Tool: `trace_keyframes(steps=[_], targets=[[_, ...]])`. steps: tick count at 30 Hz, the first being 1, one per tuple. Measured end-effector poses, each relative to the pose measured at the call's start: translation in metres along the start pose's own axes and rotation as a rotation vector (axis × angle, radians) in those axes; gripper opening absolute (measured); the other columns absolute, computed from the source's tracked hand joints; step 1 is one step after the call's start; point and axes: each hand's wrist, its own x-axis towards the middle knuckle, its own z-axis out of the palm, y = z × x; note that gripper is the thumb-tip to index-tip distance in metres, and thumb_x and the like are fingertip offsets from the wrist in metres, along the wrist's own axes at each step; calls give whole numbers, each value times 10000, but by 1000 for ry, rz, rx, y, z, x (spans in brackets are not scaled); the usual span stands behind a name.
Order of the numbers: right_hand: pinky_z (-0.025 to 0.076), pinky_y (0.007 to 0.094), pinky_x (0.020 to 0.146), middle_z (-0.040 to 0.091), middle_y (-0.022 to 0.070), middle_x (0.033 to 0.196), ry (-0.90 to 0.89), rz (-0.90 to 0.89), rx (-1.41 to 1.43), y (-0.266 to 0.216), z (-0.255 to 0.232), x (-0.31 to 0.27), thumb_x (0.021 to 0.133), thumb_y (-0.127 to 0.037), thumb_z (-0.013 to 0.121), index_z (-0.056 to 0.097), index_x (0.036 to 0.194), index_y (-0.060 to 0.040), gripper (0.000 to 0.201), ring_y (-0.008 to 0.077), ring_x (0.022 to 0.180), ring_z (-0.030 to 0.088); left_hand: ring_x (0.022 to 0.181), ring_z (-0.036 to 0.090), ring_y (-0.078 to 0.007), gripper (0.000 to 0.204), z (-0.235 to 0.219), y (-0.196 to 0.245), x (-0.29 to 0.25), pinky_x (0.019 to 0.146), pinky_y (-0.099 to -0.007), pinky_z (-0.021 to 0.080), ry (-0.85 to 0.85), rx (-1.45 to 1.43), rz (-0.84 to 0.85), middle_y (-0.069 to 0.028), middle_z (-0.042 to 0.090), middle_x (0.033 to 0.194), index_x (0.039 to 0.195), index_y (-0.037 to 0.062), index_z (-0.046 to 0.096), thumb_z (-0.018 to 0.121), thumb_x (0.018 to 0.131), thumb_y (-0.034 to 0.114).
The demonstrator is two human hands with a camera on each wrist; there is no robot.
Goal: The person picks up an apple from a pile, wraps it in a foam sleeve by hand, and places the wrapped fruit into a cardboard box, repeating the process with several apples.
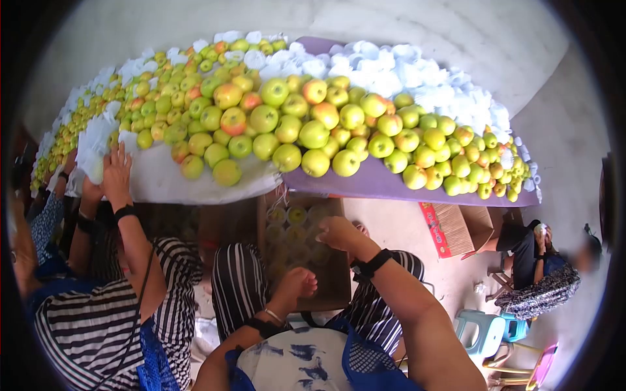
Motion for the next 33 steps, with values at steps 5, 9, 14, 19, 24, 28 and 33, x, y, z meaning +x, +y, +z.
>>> trace_keyframes(steps=[5,9,14,19,24,28,33], targets=[[460,405,704,613,187,832,158,25,205,-18,-105,3,728,-227,628,615,788,-10,225,340,807,582,734,600,-196,218,-3,5,-3,661,-318,486,45,-12,-10,-77,605,815,846,80,528,432,900,268],[478,407,677,610,172,722,498,81,220,3,-188,22,749,-202,597,618,788,-10,197,336,725,597,726,605,-201,213,-7,7,0,646,-319,492,74,-18,-35,-85,608,807,865,72,530,446,896,266],[479,415,744,615,198,787,804,314,-410,99,-263,65,772,-185,520,625,793,-41,179,348,795,597,728,609,-206,199,-12,13,5,644,-327,499,140,2,-74,-96,611,813,885,63,528,443,894,243],[451,390,832,616,178,894,819,455,-457,158,-303,92,752,-150,518,627,831,-60,162,335,894,568,733,611,-209,201,-9,11,12,646,-330,501,153,44,-74,-101,614,820,885,54,530,427,899,227],[389,402,926,515,164,1167,643,568,-340,177,-321,123,746,-163,523,629,1027,-141,301,345,1116,437,742,612,-202,206,-5,9,21,646,-326,504,162,84,-87,-101,614,832,899,48,532,440,900,232],[371,412,945,478,140,1228,421,726,-414,172,-325,151,759,-203,523,614,1080,-160,337,354,1174,382,754,613,-196,212,0,13,26,653,-316,509,207,93,-128,-99,614,842,923,48,533,458,900,245],[378,403,930,546,142,1144,317,698,-598,232,-320,188,792,-225,485,611,1072,-87,337,326,1103,470,759,614,-191,221,5,15,29,651,-307,510,202,116,-147,-95,613,850,937,49,533,471,897,257]])
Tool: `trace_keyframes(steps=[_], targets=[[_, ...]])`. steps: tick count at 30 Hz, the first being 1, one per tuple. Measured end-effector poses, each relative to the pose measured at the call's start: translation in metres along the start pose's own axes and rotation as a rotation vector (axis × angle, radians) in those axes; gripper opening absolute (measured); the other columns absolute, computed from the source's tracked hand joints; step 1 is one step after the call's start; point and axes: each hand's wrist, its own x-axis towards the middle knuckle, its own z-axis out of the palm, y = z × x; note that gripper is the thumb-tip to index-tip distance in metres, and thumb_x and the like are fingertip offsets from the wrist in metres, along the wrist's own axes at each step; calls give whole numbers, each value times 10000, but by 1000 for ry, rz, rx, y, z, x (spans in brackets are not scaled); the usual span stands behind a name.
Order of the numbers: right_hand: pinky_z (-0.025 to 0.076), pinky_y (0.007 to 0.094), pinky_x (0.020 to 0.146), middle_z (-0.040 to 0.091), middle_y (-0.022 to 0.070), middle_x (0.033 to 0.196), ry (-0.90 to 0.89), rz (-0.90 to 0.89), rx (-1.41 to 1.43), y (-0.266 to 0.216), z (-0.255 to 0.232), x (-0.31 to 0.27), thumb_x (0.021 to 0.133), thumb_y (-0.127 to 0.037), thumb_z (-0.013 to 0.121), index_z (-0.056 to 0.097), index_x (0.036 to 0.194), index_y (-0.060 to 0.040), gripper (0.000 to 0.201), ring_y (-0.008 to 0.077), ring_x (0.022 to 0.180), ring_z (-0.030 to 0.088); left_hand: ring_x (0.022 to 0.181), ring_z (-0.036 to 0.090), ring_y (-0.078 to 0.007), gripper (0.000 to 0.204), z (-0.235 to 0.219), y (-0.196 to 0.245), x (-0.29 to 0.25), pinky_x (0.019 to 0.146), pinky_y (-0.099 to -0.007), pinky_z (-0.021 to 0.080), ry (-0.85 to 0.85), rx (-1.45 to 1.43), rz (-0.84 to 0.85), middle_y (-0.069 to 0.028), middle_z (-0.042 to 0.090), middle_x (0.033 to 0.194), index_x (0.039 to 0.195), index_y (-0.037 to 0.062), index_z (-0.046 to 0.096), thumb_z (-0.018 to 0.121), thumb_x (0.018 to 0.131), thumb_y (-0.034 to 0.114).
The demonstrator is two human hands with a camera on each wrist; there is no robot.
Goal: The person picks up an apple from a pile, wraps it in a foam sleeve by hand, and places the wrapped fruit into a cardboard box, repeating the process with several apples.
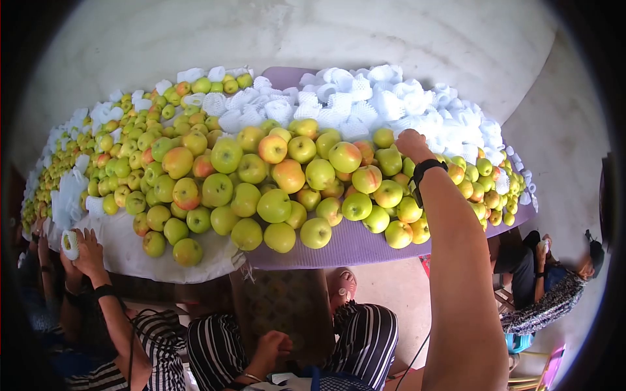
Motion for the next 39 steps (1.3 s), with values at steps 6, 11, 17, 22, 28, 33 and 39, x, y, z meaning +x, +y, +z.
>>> trace_keyframes(steps=[6,11,17,22,28,33,39], targets=[[384,396,899,600,116,1076,257,-255,571,0,-36,-35,813,-160,496,631,1028,-71,269,253,1024,533,756,610,-187,215,2,-2,-2,654,-307,503,-14,5,16,-88,610,844,934,53,535,473,893,255],[369,334,869,540,33,1144,114,-229,1689,4,-89,-97,852,-184,494,566,1123,-31,320,181,1009,469,746,606,-187,199,8,2,-14,657,-304,499,-49,-13,47,-80,610,833,910,64,534,470,890,251],[411,371,837,557,45,1052,-238,-418,2249,-13,-98,-202,874,-144,494,567,1034,-23,214,181,932,486,737,602,-180,168,1,-10,-9,642,-306,501,-149,-145,125,-79,609,824,904,82,537,492,873,241],[435,368,847,625,44,999,-493,-498,2424,-36,-61,-309,843,-228,576,582,1030,-29,273,174,906,565,743,601,-170,161,1,-8,-16,661,-301,501,-220,-210,249,-69,609,838,916,73,540,506,864,221],[456,350,786,654,61,885,-1042,-43,2551,-82,45,-441,840,-295,587,627,932,-43,271,203,862,592,940,573,-222,331,-6,-6,-29,793,-357,472,-537,-472,455,-107,579,1049,1141,48,488,454,901,273],[451,331,736,648,52,872,-1103,280,2470,-101,111,-496,841,-271,585,628,836,-89,187,196,889,575,997,543,-223,371,-4,-9,-40,822,-388,448,-635,-571,509,-105,553,1108,1138,58,489,487,881,326],[451,333,763,623,70,945,-970,358,2393,-99,143,-505,820,-197,608,597,906,-45,175,202,901,574,965,557,-201,286,-6,-11,-42,809,-372,457,-569,-463,465,-78,560,1076,1071,64,496,508,877,273]])
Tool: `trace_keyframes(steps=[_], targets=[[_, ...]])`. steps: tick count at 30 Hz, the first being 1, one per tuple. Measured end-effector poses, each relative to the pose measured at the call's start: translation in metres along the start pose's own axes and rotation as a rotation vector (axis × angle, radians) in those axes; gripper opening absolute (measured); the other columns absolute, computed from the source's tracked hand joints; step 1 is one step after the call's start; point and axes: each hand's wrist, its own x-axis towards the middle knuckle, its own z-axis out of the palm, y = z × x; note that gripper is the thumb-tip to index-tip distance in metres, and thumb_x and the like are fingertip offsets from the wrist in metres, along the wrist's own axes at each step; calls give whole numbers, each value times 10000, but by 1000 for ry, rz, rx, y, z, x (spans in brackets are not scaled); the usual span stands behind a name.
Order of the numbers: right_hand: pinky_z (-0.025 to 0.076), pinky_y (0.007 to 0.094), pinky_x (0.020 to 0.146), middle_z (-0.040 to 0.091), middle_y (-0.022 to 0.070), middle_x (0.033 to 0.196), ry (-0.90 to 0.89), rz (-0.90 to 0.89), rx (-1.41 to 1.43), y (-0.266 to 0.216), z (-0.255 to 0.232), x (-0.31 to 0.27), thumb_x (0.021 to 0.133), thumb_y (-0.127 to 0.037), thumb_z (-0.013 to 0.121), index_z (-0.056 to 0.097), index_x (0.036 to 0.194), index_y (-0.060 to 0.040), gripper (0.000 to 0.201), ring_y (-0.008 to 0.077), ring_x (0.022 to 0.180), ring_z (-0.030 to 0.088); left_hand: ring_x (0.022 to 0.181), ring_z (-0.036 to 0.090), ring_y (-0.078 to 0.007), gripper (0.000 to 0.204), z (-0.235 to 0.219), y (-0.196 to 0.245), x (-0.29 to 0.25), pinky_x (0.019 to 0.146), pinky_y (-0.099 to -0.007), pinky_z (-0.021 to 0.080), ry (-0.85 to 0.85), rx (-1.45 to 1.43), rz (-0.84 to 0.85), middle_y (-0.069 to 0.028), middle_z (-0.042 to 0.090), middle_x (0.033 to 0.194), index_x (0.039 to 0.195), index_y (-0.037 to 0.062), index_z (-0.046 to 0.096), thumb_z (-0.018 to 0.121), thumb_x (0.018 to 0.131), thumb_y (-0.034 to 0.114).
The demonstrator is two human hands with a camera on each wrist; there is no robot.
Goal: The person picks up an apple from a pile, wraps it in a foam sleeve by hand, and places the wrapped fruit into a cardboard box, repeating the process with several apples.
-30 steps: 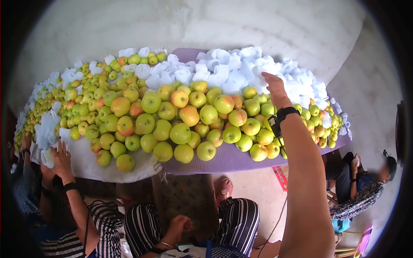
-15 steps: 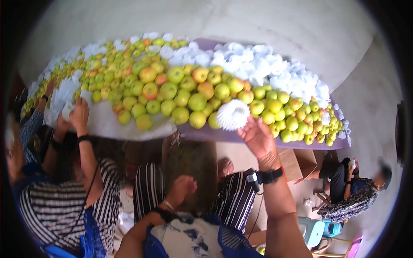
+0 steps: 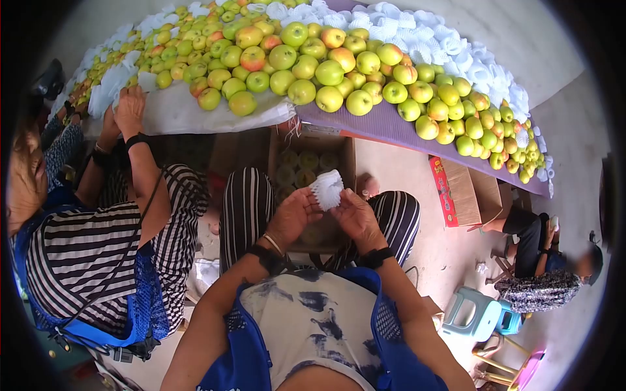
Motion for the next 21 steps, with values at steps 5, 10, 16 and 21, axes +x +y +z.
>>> trace_keyframes(steps=[5,10,16,21], targets=[[436,364,842,610,95,980,-29,-111,-87,10,5,4,793,-155,628,583,974,11,249,222,931,568,901,577,-186,132,-13,-6,0,787,-353,474,219,165,-83,-54,593,972,958,81,510,531,859,167],[458,337,804,606,96,975,39,-81,-202,16,2,2,763,-140,646,581,1001,5,286,207,894,572,903,577,-195,90,-20,-12,2,791,-370,482,260,-29,17,-50,597,934,907,89,522,548,828,121],[460,311,789,557,77,1030,204,-801,-1063,24,1,9,643,-55,716,572,955,-27,345,202,911,543,886,574,-175,71,-23,-11,2,782,-348,482,379,105,124,-51,584,884,864,84,510,543,801,79],[428,344,857,535,134,1041,-52,-1018,-1587,26,32,-4,588,-76,749,551,980,-20,442,296,968,524,713,556,-105,60,-13,-9,4,666,-234,468,335,244,64,-27,564,780,815,66,507,554,787,91]])
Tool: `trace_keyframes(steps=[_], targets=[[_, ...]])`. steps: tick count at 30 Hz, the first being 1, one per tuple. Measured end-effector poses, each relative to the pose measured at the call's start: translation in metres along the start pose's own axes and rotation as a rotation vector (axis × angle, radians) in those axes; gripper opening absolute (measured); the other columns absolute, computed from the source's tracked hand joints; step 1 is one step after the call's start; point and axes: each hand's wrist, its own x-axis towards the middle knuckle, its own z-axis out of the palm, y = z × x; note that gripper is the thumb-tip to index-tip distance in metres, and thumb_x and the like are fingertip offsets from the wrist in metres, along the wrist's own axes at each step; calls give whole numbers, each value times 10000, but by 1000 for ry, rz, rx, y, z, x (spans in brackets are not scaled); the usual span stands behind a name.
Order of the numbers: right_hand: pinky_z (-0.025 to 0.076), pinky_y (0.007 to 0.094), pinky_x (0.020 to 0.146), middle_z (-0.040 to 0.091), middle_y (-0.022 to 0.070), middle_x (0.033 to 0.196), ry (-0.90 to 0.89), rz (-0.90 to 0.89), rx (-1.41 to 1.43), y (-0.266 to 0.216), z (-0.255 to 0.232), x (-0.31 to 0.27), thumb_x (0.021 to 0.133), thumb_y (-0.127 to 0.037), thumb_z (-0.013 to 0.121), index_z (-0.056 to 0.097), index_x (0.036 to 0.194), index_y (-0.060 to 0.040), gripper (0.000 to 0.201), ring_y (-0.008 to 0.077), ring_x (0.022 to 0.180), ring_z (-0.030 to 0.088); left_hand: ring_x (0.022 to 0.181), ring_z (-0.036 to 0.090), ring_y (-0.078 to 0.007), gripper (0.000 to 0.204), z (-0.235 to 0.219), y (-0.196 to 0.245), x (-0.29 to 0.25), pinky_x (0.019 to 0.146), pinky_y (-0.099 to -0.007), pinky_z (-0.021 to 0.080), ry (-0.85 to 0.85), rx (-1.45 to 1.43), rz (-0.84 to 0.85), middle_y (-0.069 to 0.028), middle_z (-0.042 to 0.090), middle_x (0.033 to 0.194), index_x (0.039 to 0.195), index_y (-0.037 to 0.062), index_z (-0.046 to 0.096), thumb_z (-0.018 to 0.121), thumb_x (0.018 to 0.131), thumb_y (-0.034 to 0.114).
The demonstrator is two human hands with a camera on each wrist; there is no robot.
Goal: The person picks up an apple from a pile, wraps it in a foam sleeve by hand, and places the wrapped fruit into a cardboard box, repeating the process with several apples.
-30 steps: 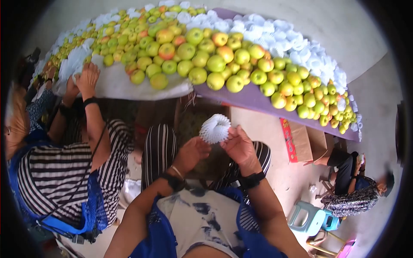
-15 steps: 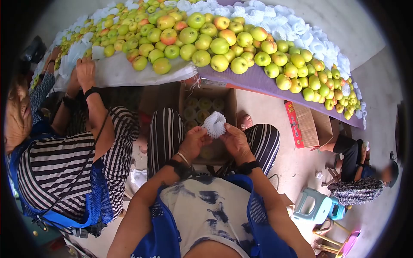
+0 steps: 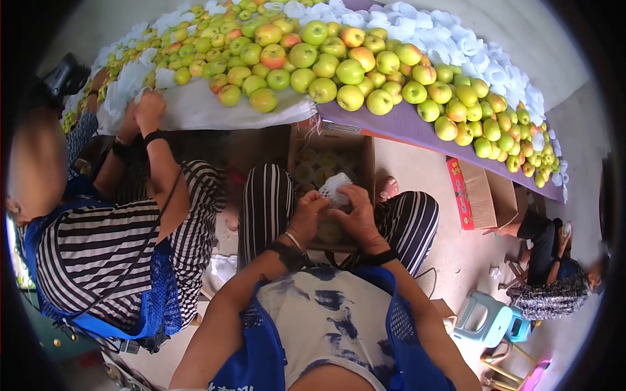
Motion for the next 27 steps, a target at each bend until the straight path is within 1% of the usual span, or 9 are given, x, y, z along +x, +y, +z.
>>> trace_keyframes(steps=[2,3,9,12,17,20,23,26,27], targets=[[428,363,855,543,157,1042,-60,125,28,4,7,-4,576,-120,756,561,963,-20,445,312,976,523,683,548,-88,55,-1,-1,0,649,-218,459,-41,39,28,-19,560,753,800,66,509,555,781,89],[451,332,808,560,167,1021,-105,300,115,6,6,-6,612,-116,736,568,953,3,398,284,914,560,686,551,-91,50,-1,-1,-1,649,-222,463,-56,71,30,-22,564,757,795,63,510,550,774,83],[454,248,725,622,73,852,-111,520,618,35,3,-7,773,-71,591,585,951,22,201,130,792,567,717,580,-132,60,2,3,-5,658,-262,496,-29,120,49,-62,588,807,798,43,511,513,739,52],[450,237,694,606,31,795,69,614,843,35,2,-7,819,-68,538,579,911,21,134,97,755,547,765,592,-168,87,-1,1,-3,696,-304,507,30,72,19,-73,588,841,821,42,515,495,739,62],[431,242,637,576,34,737,147,496,682,42,5,-11,839,-99,527,559,829,11,115,95,678,507,855,585,-201,143,-9,2,-3,777,-357,489,-26,-20,-37,-68,582,916,906,49,533,481,788,112],[419,247,611,560,38,707,169,477,561,50,9,-15,845,-118,526,561,808,6,134,94,653,488,804,601,-170,138,10,9,-10,764,-329,498,-83,-247,-43,-68,600,888,916,29,530,497,839,139],[414,254,596,554,37,693,159,498,551,51,9,-18,850,-141,531,566,793,5,161,96,645,482,826,605,-162,180,18,8,-15,777,-297,487,-117,-91,-17,-56,611,919,968,18,547,515,857,155],[414,269,587,552,27,685,115,618,595,37,-2,-13,854,-164,538,569,781,4,185,106,634,478,845,607,-158,211,14,8,-16,782,-281,483,-258,420,11,-63,618,938,995,6,560,546,838,145],[415,276,585,552,22,683,95,672,612,32,-5,-11,855,-171,540,570,778,3,193,111,629,476,860,600,-155,204,12,8,-15,787,-276,478,-227,361,-17,-63,613,955,997,8,560,540,844,141]])
